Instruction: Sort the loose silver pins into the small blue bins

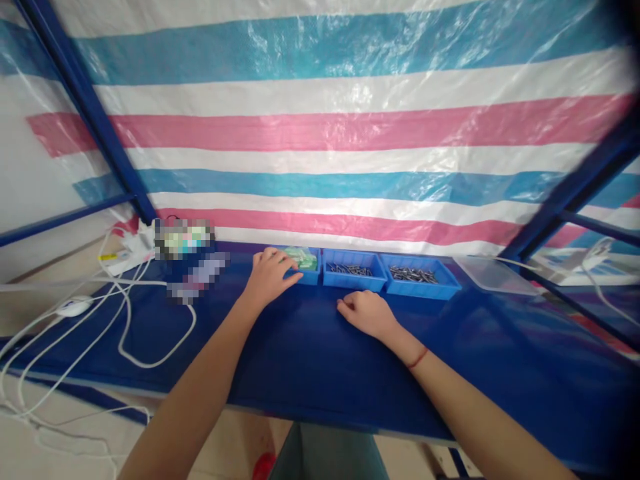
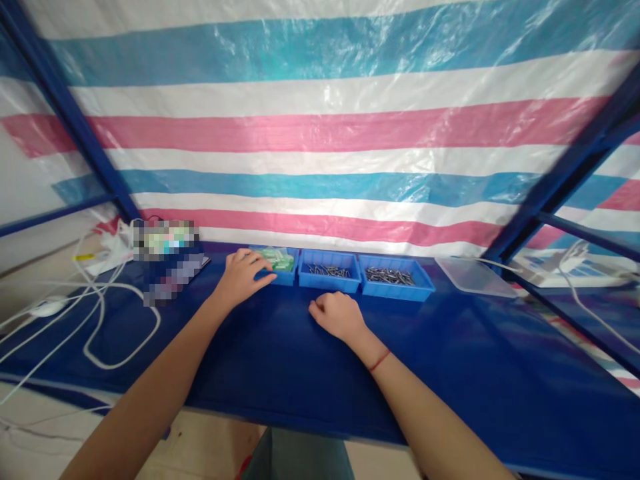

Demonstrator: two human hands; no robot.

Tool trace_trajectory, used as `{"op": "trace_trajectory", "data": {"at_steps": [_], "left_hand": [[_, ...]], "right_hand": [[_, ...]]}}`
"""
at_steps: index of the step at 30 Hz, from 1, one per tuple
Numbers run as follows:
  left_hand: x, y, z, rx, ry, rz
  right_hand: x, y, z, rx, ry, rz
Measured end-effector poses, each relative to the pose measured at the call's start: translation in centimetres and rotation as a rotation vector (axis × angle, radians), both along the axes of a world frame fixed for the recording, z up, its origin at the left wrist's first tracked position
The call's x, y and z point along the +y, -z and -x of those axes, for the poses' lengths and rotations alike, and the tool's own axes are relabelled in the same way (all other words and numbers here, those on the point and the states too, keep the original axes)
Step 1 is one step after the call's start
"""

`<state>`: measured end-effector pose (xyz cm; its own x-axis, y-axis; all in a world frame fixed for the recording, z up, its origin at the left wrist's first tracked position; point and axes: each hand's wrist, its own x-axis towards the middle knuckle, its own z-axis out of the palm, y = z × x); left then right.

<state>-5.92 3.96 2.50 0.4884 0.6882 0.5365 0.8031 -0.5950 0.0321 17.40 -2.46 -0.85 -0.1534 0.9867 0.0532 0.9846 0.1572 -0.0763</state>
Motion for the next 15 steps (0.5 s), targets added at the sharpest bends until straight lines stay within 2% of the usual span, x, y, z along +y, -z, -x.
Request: {"op": "trace_trajectory", "data": {"at_steps": [5,10,15], "left_hand": [[0.2,0.4,-0.4,0.105,0.004,0.051],[0.5,-0.1,0.0,0.164,-0.01,0.089],[-2.6,-0.8,1.5,0.235,0.062,0.135]], "right_hand": [[-0.6,0.4,-0.4,0.053,-0.036,0.001],[-1.1,0.4,-0.5,0.076,-0.056,-0.01],[-1.7,0.3,-0.5,0.131,-0.109,-0.015]]}}
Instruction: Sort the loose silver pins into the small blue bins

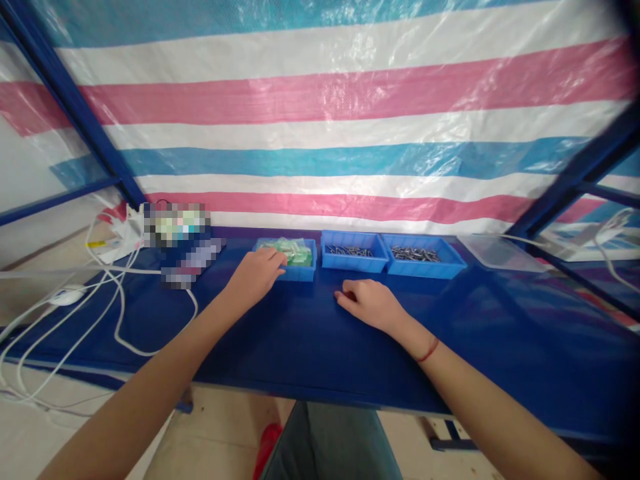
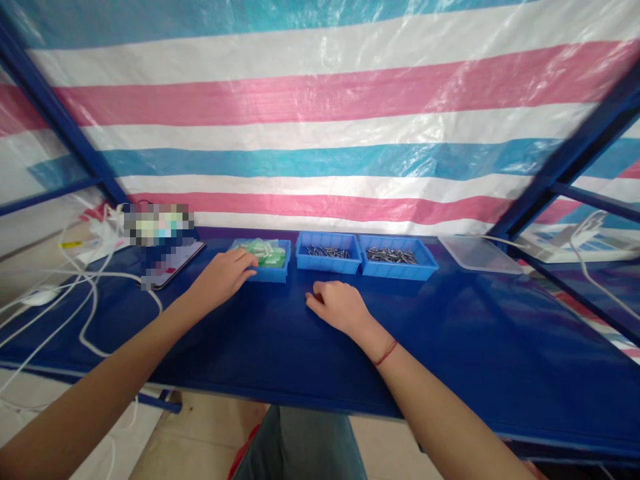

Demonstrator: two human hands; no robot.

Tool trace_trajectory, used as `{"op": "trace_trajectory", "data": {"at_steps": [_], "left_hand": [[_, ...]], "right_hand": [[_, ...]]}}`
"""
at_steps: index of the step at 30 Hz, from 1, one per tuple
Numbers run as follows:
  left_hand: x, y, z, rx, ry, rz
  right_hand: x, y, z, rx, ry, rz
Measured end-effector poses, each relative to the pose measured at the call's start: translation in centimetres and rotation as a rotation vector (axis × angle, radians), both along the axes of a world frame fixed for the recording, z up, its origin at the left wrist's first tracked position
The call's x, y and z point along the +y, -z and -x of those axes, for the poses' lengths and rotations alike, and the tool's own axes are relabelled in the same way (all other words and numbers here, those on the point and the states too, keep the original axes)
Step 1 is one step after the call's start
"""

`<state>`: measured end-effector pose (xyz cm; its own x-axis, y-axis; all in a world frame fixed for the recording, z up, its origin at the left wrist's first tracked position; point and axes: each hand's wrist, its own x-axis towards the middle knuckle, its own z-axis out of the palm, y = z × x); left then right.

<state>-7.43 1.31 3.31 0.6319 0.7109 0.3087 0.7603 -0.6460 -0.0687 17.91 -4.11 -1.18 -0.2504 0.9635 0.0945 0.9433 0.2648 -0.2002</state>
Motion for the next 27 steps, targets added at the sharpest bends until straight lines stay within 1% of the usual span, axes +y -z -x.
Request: {"op": "trace_trajectory", "data": {"at_steps": [2,4,5,7,9,10,13,15,18,21,23,25,27], "left_hand": [[-1.5,-0.2,0.8,0.023,0.049,0.013],[-2.4,-0.3,1.5,-0.001,0.112,-0.02],[-2.4,-0.3,1.8,-0.044,0.123,-0.059],[-2.0,-0.2,2.2,-0.094,0.094,-0.068],[-1.3,0.1,2.2,-0.115,0.049,-0.006],[-0.9,0.3,2.2,-0.112,0.051,0.049],[-0.7,0.7,2.1,-0.125,0.109,0.171],[-1.3,0.8,2.2,-0.159,0.144,0.193],[-3.3,0.6,2.6,-0.175,0.183,0.231],[-5.3,0.4,2.8,-0.191,0.175,0.283],[-6.3,0.5,2.7,-0.246,0.182,0.309],[-6.8,0.9,2.1,-0.335,0.209,0.336],[-6.7,1.6,1.2,-0.444,0.246,0.366]], "right_hand": [[-0.2,0.1,0.3,0.04,-0.036,0.003],[-0.3,0.3,0.8,0.114,-0.073,-0.009],[-0.3,0.5,1.1,0.157,-0.087,-0.023],[-0.1,0.8,1.7,0.236,-0.1,-0.066],[0.2,1.1,2.4,0.276,-0.106,-0.088],[0.3,1.2,2.7,0.286,-0.115,-0.084],[0.7,1.3,3.4,0.317,-0.166,-0.05],[0.6,1.4,3.6,0.343,-0.203,-0.042],[-0.2,1.4,3.7,0.398,-0.258,-0.039],[-1.7,1.0,3.5,0.518,-0.311,-0.027],[-2.8,0.4,3.0,0.609,-0.328,-0.031],[-3.6,-0.3,2.2,0.664,-0.323,-0.053],[-4.2,-0.9,1.1,0.687,-0.296,-0.085]]}}
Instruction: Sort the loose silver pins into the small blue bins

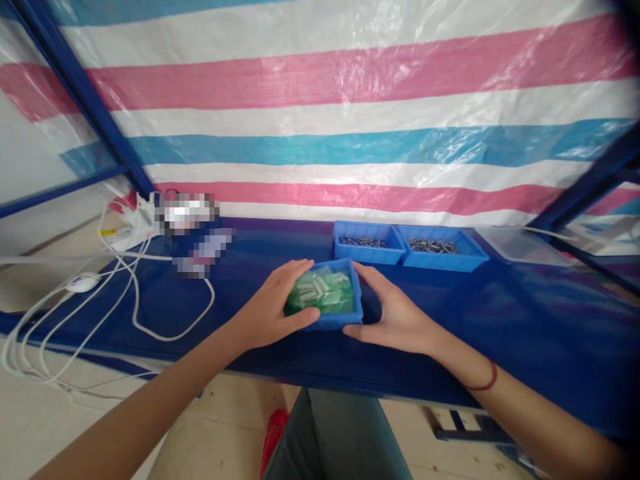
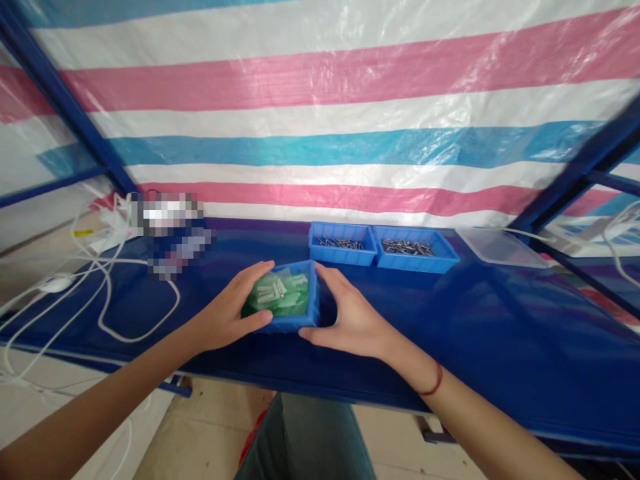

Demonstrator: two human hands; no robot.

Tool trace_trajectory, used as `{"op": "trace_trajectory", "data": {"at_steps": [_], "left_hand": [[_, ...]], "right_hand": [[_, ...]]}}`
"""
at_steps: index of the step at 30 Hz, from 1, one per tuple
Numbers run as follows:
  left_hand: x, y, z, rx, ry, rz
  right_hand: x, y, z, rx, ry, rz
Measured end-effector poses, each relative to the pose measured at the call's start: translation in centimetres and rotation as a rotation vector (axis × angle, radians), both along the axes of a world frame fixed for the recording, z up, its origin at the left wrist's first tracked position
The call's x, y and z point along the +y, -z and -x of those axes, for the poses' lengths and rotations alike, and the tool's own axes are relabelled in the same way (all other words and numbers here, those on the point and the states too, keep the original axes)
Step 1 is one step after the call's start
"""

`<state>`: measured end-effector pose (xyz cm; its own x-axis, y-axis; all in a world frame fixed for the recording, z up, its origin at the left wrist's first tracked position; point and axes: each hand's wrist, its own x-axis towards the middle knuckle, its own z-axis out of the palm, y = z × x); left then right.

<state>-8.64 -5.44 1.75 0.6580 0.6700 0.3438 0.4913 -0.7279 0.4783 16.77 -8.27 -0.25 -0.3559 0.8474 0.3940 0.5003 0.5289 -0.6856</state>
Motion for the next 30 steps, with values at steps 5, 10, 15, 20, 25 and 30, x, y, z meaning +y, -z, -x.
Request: {"op": "trace_trajectory", "data": {"at_steps": [5,10,15,20,25,30], "left_hand": [[1.5,2.6,-3.9,-0.344,0.047,0.151],[2.6,4.2,-7.2,-0.534,0.111,0.319],[2.8,4.5,-7.2,-0.49,0.094,0.31],[2.8,4.3,-7.1,-0.422,0.082,0.168],[2.6,4.1,-7.3,-0.396,0.019,0.123],[2.2,4.1,-7.2,-0.305,-0.045,0.048]], "right_hand": [[-0.4,-0.9,-2.4,0.14,0.092,-0.058],[-0.1,-2.1,-3.6,0.21,0.149,-0.131],[0.7,-3.7,-4.0,0.064,0.133,-0.251],[1.3,-5.2,-3.9,-0.08,0.103,-0.297],[1.3,-6.6,-4.0,-0.199,0.104,-0.306],[1.3,-7.7,-4.1,-0.308,0.129,-0.296]]}}
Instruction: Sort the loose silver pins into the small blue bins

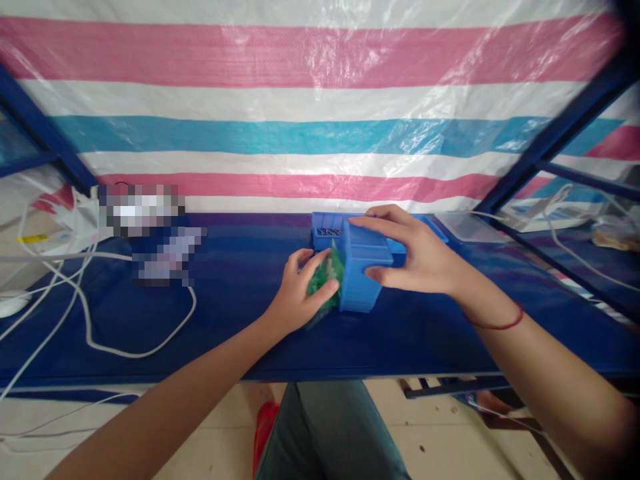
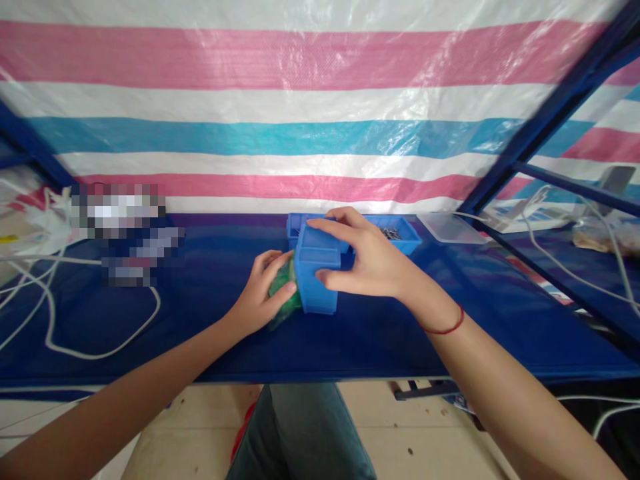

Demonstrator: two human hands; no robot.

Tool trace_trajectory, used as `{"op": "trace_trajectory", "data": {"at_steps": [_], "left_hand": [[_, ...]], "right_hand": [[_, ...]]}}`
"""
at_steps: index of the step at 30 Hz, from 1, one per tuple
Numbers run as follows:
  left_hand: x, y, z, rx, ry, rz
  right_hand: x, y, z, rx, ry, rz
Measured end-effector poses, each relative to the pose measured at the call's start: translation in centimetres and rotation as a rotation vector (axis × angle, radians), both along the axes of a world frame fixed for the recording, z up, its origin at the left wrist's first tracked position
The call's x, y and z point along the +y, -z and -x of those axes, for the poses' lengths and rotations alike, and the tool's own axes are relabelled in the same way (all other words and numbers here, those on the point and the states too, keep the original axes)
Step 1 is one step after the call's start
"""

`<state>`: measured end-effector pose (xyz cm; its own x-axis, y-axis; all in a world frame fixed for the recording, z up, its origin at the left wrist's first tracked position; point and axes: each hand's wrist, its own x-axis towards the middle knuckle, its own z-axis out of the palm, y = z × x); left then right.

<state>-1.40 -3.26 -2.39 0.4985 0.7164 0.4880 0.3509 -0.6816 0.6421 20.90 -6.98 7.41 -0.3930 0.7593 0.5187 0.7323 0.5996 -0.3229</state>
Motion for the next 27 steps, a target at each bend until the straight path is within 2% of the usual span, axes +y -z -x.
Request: {"op": "trace_trajectory", "data": {"at_steps": [4,8,13,16,18,20,22,25,27], "left_hand": [[-0.4,-0.2,-0.1,0.119,-0.047,-0.042],[-0.9,-0.4,-0.4,0.279,-0.024,-0.08],[-1.2,-0.4,-1.0,0.393,-0.026,-0.045],[-0.9,-0.9,-0.5,0.406,-0.027,-0.013],[-0.6,-1.7,0.6,0.424,0.041,0.015],[-0.1,-2.3,2.1,0.494,0.251,0.07],[0.2,-2.7,3.4,0.549,0.36,0.079],[0.3,-2.2,3.9,0.58,0.386,0.008],[0.2,-1.4,3.4,0.577,0.337,-0.025]], "right_hand": [[-0.1,-0.7,0.0,-0.065,0.021,0.028],[-0.3,-1.3,-0.2,-0.13,0.041,0.041],[-0.4,-1.5,-0.8,-0.19,0.063,0.023],[-0.6,-1.6,-1.6,-0.215,0.095,0.03],[-0.9,-1.7,-2.2,-0.245,0.124,0.035],[-1.3,-1.7,-3.0,-0.278,0.148,0.041],[-1.7,-1.7,-3.8,-0.302,0.167,0.048],[-2.1,-1.6,-4.8,-0.32,0.19,0.063],[-2.3,-1.7,-5.3,-0.322,0.196,0.06]]}}
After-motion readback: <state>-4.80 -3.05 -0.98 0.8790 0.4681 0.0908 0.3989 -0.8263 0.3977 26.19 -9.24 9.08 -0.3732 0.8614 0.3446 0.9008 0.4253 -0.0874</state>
